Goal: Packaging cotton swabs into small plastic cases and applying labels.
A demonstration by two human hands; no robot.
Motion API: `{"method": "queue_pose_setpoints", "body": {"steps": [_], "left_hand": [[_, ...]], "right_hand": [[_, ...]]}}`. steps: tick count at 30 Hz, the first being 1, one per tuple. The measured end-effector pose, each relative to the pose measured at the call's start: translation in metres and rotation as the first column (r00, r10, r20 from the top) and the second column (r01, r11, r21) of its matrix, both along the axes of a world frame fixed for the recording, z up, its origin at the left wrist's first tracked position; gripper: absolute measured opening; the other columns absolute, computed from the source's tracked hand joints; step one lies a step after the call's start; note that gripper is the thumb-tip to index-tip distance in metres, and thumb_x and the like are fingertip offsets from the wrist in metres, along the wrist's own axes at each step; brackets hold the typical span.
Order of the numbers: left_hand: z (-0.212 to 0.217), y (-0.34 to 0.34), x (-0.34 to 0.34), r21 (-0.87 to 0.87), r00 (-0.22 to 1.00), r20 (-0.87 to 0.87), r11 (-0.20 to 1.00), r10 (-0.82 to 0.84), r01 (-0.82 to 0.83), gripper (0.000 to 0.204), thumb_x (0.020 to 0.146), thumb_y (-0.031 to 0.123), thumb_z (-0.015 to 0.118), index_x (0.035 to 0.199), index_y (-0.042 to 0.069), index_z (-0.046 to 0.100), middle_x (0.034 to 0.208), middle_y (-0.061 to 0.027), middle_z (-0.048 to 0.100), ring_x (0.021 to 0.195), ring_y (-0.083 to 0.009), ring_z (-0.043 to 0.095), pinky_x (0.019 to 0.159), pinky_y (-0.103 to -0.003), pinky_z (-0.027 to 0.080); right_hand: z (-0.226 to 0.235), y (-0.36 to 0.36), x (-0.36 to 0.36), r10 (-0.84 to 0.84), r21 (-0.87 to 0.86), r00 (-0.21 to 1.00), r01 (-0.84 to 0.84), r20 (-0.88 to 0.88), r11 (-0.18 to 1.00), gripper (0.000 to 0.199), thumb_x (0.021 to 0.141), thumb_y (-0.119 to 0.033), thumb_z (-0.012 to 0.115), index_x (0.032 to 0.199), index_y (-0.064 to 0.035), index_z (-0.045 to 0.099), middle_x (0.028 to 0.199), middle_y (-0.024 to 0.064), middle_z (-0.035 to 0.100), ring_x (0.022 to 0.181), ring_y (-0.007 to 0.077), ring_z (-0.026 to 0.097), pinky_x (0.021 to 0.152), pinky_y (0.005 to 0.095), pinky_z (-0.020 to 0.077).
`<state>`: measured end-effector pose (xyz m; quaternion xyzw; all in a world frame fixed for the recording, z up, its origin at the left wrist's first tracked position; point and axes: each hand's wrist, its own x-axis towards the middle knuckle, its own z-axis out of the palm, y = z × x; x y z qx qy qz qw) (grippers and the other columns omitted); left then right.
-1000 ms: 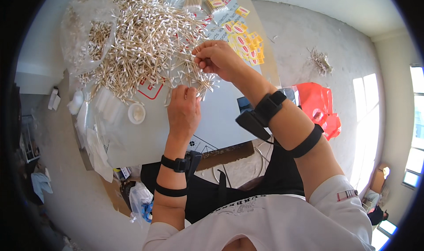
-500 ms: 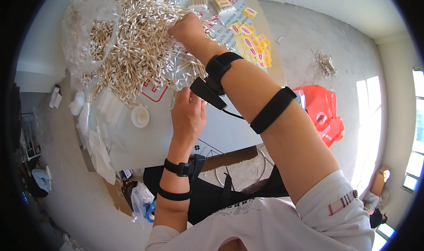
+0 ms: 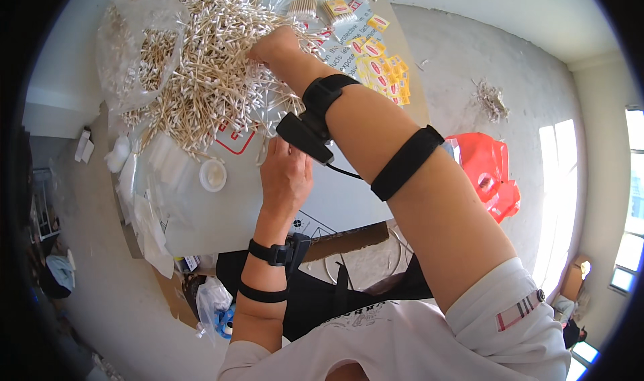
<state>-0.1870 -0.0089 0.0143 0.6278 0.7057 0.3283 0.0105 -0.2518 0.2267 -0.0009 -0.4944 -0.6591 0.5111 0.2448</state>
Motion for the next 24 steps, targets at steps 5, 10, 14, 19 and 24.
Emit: {"method": "queue_pose_setpoints", "body": {"steps": [5, 10, 14, 19, 24], "left_hand": [[-0.005, -0.013, -0.008, -0.119, 0.996, 0.080, 0.992, 0.046, -0.036, 0.028, 0.077, 0.005, 0.069, 0.101, 0.003, 0.057, 0.099, -0.0121, 0.053, 0.094, -0.0333, 0.055, 0.076, -0.042, 0.051], [-0.007, -0.015, -0.013, -0.022, 0.996, 0.059, 0.998, 0.065, -0.064, 0.015, 0.078, 0.001, 0.063, 0.088, 0.001, 0.052, 0.091, -0.0121, 0.051, 0.089, -0.0298, 0.054, 0.072, -0.037, 0.051], [-0.009, -0.011, -0.012, -0.001, 0.995, 0.082, 0.999, 0.049, -0.049, 0.014, 0.077, -0.003, 0.061, 0.087, 0.001, 0.052, 0.090, -0.0126, 0.051, 0.088, -0.0305, 0.054, 0.074, -0.038, 0.050], [-0.012, -0.009, -0.011, 0.035, 0.996, 0.081, 0.999, 0.032, -0.035, 0.013, 0.075, -0.008, 0.057, 0.085, -0.001, 0.052, 0.089, -0.0136, 0.051, 0.087, -0.0313, 0.053, 0.075, -0.039, 0.049], [-0.009, -0.011, -0.012, 0.024, 0.996, 0.086, 0.999, 0.032, -0.034, 0.014, 0.075, -0.008, 0.057, 0.086, 0.000, 0.053, 0.090, -0.0140, 0.051, 0.087, -0.0314, 0.053, 0.075, -0.039, 0.049]], "right_hand": [[0.062, -0.019, 0.041, 0.318, -0.329, 0.948, -0.297, 0.012, 0.896, 0.018, 0.072, -0.005, 0.078, 0.064, 0.0014, 0.063, 0.056, 0.0033, 0.055, 0.042, 0.0108, 0.044, 0.036, 0.0267, 0.0281], [0.107, -0.065, 0.114, 0.504, -0.226, 0.860, -0.509, -0.082, 0.831, 0.016, 0.083, -0.018, 0.069, 0.077, -0.0037, 0.066, 0.057, -0.0030, 0.048, 0.050, 0.0036, 0.039, 0.043, 0.0225, 0.0273], [0.116, -0.128, 0.204, 0.789, -0.471, 0.595, -0.746, -0.153, 0.471, 0.013, 0.088, -0.008, 0.061, 0.078, 0.0002, 0.061, 0.064, -0.0004, 0.055, 0.058, 0.0055, 0.053, 0.052, 0.0214, 0.0412], [0.074, -0.209, 0.268, 0.910, -0.581, 0.410, -0.725, 0.066, 0.369, 0.018, 0.086, -0.016, 0.063, 0.081, 0.0018, 0.063, 0.064, 0.0102, 0.063, 0.059, 0.0197, 0.064, 0.060, 0.0339, 0.0493], [0.061, -0.217, 0.270, 0.851, -0.213, 0.440, -0.837, 0.287, 0.505, 0.021, 0.087, -0.019, 0.068, 0.083, 0.0006, 0.062, 0.066, 0.0112, 0.064, 0.062, 0.0230, 0.066, 0.060, 0.0339, 0.0501]]}}
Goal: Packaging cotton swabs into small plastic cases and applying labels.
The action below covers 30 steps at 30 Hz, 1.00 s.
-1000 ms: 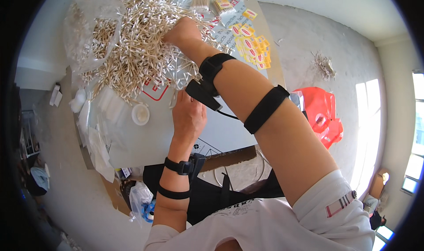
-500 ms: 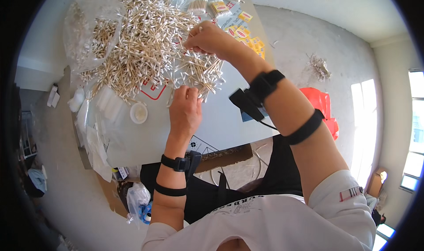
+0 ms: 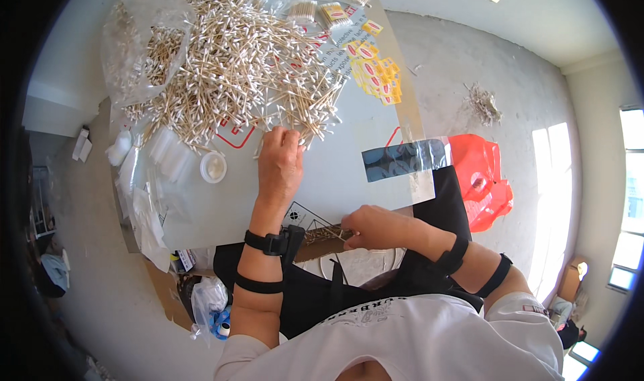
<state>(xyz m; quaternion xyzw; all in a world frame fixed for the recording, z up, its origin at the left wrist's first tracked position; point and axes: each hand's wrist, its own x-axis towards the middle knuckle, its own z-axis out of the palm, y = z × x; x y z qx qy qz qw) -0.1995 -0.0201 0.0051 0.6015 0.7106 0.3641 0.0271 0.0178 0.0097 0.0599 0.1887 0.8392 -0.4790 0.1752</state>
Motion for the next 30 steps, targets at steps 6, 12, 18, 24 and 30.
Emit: {"method": "queue_pose_setpoints", "body": {"steps": [6, 12, 18, 24, 30], "left_hand": [[-0.002, -0.003, -0.002, -0.046, 1.000, -0.020, 0.999, 0.001, -0.002, 0.016, 0.076, -0.003, 0.061, 0.089, 0.000, 0.053, 0.091, -0.0129, 0.051, 0.087, -0.0303, 0.054, 0.076, -0.038, 0.050], [0.005, 0.004, 0.002, -0.071, 1.000, 0.026, 0.997, -0.018, 0.019, 0.024, 0.077, 0.005, 0.068, 0.097, 0.002, 0.054, 0.094, -0.0110, 0.052, 0.088, -0.0279, 0.056, 0.074, -0.037, 0.051], [0.005, -0.002, -0.006, 0.002, 0.996, 0.072, 0.999, 0.043, -0.044, 0.027, 0.080, 0.005, 0.068, 0.102, 0.002, 0.054, 0.095, -0.0113, 0.053, 0.087, -0.0285, 0.057, 0.069, -0.036, 0.052], [0.014, 0.008, 0.007, 0.188, 0.631, 0.775, 0.963, -0.024, -0.195, 0.015, 0.095, 0.011, 0.058, 0.104, -0.001, 0.056, 0.086, -0.0088, 0.057, 0.072, -0.0189, 0.057, 0.058, -0.029, 0.049], [0.007, 0.002, 0.001, 0.063, -0.060, 0.994, 0.948, -0.086, -0.312, 0.019, 0.102, 0.018, 0.050, 0.098, 0.000, 0.057, 0.063, 0.0021, 0.048, 0.050, -0.0051, 0.042, 0.044, -0.021, 0.034]], "right_hand": [[0.021, 0.091, -0.114, -0.409, 0.050, 0.810, 0.471, -0.420, 0.881, 0.022, 0.091, -0.014, 0.054, 0.077, 0.0023, 0.060, 0.064, 0.0069, 0.060, 0.057, 0.0123, 0.057, 0.054, 0.0290, 0.0452], [-0.005, 0.171, -0.244, -0.513, 0.313, 0.776, 0.622, -0.367, 0.717, 0.027, 0.080, -0.028, 0.064, 0.081, -0.0011, 0.070, 0.082, 0.0198, 0.069, 0.078, 0.0383, 0.066, 0.072, 0.0425, 0.0538], [-0.003, 0.149, -0.221, -0.397, 0.381, 0.745, 0.633, -0.536, 0.674, 0.018, 0.077, -0.018, 0.070, 0.076, -0.0003, 0.068, 0.062, 0.0124, 0.063, 0.053, 0.0188, 0.061, 0.052, 0.0362, 0.0485], [0.017, 0.078, -0.128, -0.492, 0.211, 0.672, 0.685, -0.554, 0.697, 0.014, 0.079, -0.013, 0.068, 0.076, -0.0007, 0.061, 0.062, 0.0137, 0.060, 0.057, 0.0292, 0.059, 0.055, 0.0371, 0.0477], [0.007, 0.058, -0.121, -0.409, 0.124, 0.756, 0.535, -0.511, 0.835, 0.012, 0.081, -0.007, 0.070, 0.078, 0.0014, 0.061, 0.063, 0.0089, 0.061, 0.052, 0.0192, 0.054, 0.054, 0.0306, 0.0456]]}}
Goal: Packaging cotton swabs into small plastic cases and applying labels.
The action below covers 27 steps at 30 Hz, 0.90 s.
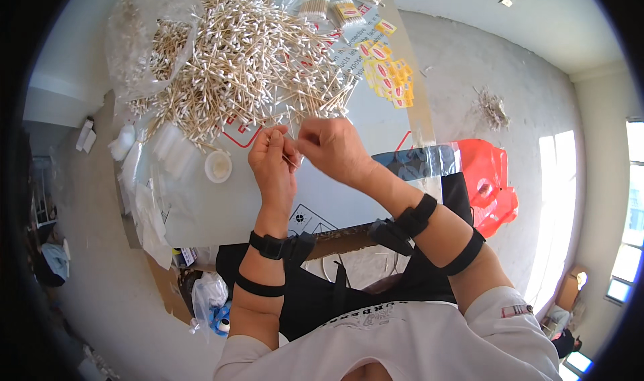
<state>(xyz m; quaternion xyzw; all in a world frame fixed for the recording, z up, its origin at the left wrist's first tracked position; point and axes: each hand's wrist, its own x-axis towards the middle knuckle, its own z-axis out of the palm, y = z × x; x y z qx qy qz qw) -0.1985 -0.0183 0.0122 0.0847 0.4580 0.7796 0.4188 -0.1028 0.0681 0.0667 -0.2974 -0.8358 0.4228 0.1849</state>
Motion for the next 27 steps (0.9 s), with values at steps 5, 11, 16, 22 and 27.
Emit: {"method": "queue_pose_setpoints", "body": {"steps": [5, 11, 16, 22, 27], "left_hand": [[0.008, 0.000, -0.001, -0.087, 0.995, 0.097, 0.996, 0.015, -0.007, 0.019, 0.101, 0.019, 0.050, 0.093, 0.003, 0.056, 0.056, 0.0064, 0.038, 0.046, -0.0019, 0.030, 0.041, -0.019, 0.026], [0.006, -0.001, -0.005, -0.102, 0.996, 0.088, 0.995, 0.028, -0.019, 0.019, 0.101, 0.019, 0.051, 0.091, 0.005, 0.057, 0.057, 0.0080, 0.034, 0.047, -0.0012, 0.027, 0.043, -0.019, 0.023], [0.010, 0.000, -0.009, -0.093, 0.991, 0.135, 0.996, 0.021, -0.009, 0.017, 0.100, 0.019, 0.052, 0.092, 0.005, 0.058, 0.058, 0.0085, 0.034, 0.049, -0.0015, 0.026, 0.045, -0.020, 0.023], [0.012, -0.001, -0.007, -0.053, 0.990, 0.117, 0.996, 0.075, -0.069, 0.018, 0.101, 0.019, 0.051, 0.093, 0.004, 0.058, 0.062, 0.0058, 0.036, 0.051, -0.0043, 0.030, 0.045, -0.021, 0.027], [0.008, -0.004, -0.007, -0.035, 0.986, 0.110, 0.992, 0.126, -0.123, 0.018, 0.101, 0.020, 0.051, 0.094, 0.005, 0.058, 0.062, 0.0054, 0.036, 0.051, -0.0044, 0.031, 0.045, -0.021, 0.028]], "right_hand": [[0.009, 0.037, -0.066, 0.085, 0.630, 0.994, -0.020, -0.073, 0.776, 0.049, 0.075, -0.025, 0.076, 0.117, -0.0060, 0.058, 0.110, 0.0150, 0.058, 0.105, 0.0277, 0.055, 0.078, 0.0411, 0.0504], [-0.002, 0.057, -0.137, 0.011, 0.640, 0.966, -0.179, 0.257, 0.747, 0.041, 0.077, -0.021, 0.070, 0.111, -0.0048, 0.055, 0.100, 0.0151, 0.060, 0.093, 0.0339, 0.062, 0.075, 0.0457, 0.0531], [-0.007, 0.093, -0.105, -0.071, 0.592, 0.996, 0.023, 0.057, 0.806, 0.014, 0.077, -0.011, 0.061, 0.087, -0.0032, 0.056, 0.087, 0.0166, 0.062, 0.079, 0.0387, 0.064, 0.069, 0.0470, 0.0520], [-0.016, 0.072, -0.024, -0.040, 0.458, 0.979, -0.058, 0.201, 0.887, 0.022, 0.077, -0.012, 0.065, 0.098, -0.0045, 0.061, 0.096, 0.0153, 0.064, 0.086, 0.0380, 0.064, 0.075, 0.0451, 0.0516], [-0.013, 0.053, 0.011, 0.031, 0.542, 0.984, -0.124, 0.177, 0.831, 0.028, 0.076, -0.022, 0.075, 0.097, -0.0061, 0.065, 0.100, 0.0122, 0.064, 0.095, 0.0321, 0.063, 0.077, 0.0422, 0.0520]]}}
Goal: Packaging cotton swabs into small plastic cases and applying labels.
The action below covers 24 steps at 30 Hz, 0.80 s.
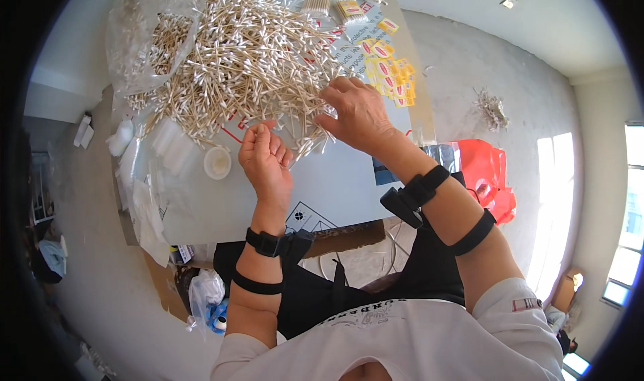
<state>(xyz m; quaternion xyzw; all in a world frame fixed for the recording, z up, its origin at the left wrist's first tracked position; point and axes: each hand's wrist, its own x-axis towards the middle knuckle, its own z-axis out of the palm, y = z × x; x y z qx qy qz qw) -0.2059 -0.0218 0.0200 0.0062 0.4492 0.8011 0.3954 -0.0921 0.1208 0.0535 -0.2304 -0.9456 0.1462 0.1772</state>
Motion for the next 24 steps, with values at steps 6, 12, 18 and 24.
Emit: {"method": "queue_pose_setpoints", "body": {"steps": [6, 12, 18, 24], "left_hand": [[-0.001, 0.005, 0.004, 0.008, 1.000, 0.018, 1.000, 0.005, -0.005, 0.016, 0.100, 0.019, 0.052, 0.093, 0.006, 0.058, 0.060, 0.0061, 0.035, 0.049, -0.0040, 0.029, 0.043, -0.021, 0.027], [-0.001, 0.005, -0.001, -0.036, 0.999, 0.048, 0.999, -0.008, 0.010, 0.012, 0.098, 0.017, 0.056, 0.091, 0.007, 0.058, 0.058, 0.0071, 0.034, 0.047, -0.0033, 0.028, 0.042, -0.021, 0.025], [0.003, 0.001, -0.004, -0.015, 0.995, 0.093, 1.000, 0.027, -0.025, 0.010, 0.097, 0.015, 0.056, 0.091, 0.008, 0.058, 0.058, 0.0078, 0.034, 0.047, -0.0026, 0.028, 0.043, -0.020, 0.024], [0.000, 0.001, -0.005, 0.012, 0.992, 0.128, 1.000, -0.005, 0.003, 0.010, 0.098, 0.016, 0.055, 0.092, 0.008, 0.057, 0.058, 0.0083, 0.034, 0.048, -0.0026, 0.027, 0.043, -0.021, 0.024]], "right_hand": [[0.006, 0.005, -0.045, -0.081, -0.184, 0.994, 0.067, -0.071, 0.981, 0.027, 0.076, -0.025, 0.076, 0.094, -0.0067, 0.066, 0.100, 0.0098, 0.064, 0.094, 0.0307, 0.062, 0.077, 0.0415, 0.0503], [-0.002, 0.007, -0.125, -0.005, 0.179, 0.977, 0.044, -0.215, 0.983, 0.022, 0.075, -0.015, 0.069, 0.095, -0.0067, 0.065, 0.105, 0.0101, 0.060, 0.103, 0.0320, 0.055, 0.085, 0.0434, 0.0451], [-0.008, 0.029, -0.134, 0.062, 0.300, 0.919, 0.063, -0.390, 0.952, 0.020, 0.072, -0.006, 0.062, 0.091, -0.0092, 0.067, 0.100, 0.0075, 0.061, 0.098, 0.0288, 0.057, 0.084, 0.0412, 0.0462], [-0.006, 0.025, -0.138, 0.302, 0.097, 0.912, -0.286, -0.277, 0.953, 0.017, 0.069, 0.002, 0.066, 0.080, -0.0103, 0.069, 0.095, 0.0032, 0.060, 0.097, 0.0260, 0.058, 0.080, 0.0384, 0.0506]]}}
